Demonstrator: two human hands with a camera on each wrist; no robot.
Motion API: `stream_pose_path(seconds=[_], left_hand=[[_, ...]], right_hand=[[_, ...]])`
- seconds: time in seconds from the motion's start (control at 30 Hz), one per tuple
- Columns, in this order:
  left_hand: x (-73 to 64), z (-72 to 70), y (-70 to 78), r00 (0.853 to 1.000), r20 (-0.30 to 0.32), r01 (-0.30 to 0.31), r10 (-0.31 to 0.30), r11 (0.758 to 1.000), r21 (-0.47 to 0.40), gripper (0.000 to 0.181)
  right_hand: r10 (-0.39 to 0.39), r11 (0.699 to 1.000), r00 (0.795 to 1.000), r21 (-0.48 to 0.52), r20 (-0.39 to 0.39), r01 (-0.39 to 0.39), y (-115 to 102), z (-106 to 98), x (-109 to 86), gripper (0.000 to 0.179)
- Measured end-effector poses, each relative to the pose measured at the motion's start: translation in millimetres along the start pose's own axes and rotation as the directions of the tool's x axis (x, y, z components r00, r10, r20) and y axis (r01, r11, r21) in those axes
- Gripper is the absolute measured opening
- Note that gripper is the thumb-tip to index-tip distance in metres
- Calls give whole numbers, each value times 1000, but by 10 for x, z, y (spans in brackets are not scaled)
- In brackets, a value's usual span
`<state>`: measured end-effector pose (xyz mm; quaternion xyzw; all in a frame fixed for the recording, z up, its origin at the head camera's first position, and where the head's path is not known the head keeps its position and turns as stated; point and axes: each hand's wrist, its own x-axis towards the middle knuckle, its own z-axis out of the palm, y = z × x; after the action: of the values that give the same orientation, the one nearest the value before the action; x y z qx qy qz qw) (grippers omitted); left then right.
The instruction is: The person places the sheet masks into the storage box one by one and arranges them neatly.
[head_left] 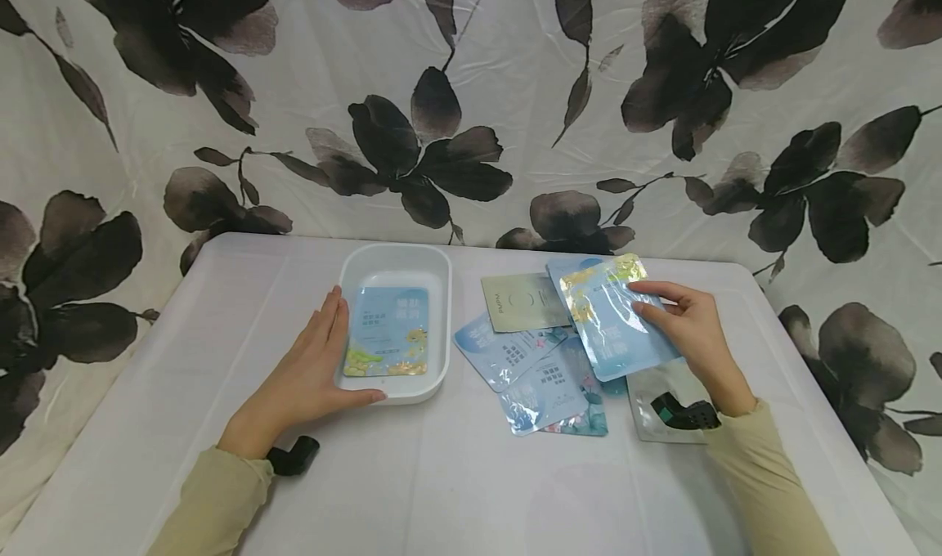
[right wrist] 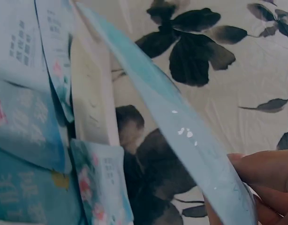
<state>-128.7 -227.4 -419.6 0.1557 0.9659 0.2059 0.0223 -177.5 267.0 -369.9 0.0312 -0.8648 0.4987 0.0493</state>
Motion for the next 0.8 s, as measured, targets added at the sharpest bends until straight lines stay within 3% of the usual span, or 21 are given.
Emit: stream_pose_path(seconds=[0.33,0.6,0.8], left_hand=[[-14,15,-1,1000,-2,4,-4,1000,2,141],[-10,22,-2,1000,-7,7,-7,1000,7,141],[1,34,-5,1000,-6,0,0,1000,5,142]], right_hand=[[99,981,995,168,-6,-96,-44,282,85,35],[205,913,977,347,60,-213,-189,481,113,40],[162,861,975,460,153,-216,-298,580,119,44]])
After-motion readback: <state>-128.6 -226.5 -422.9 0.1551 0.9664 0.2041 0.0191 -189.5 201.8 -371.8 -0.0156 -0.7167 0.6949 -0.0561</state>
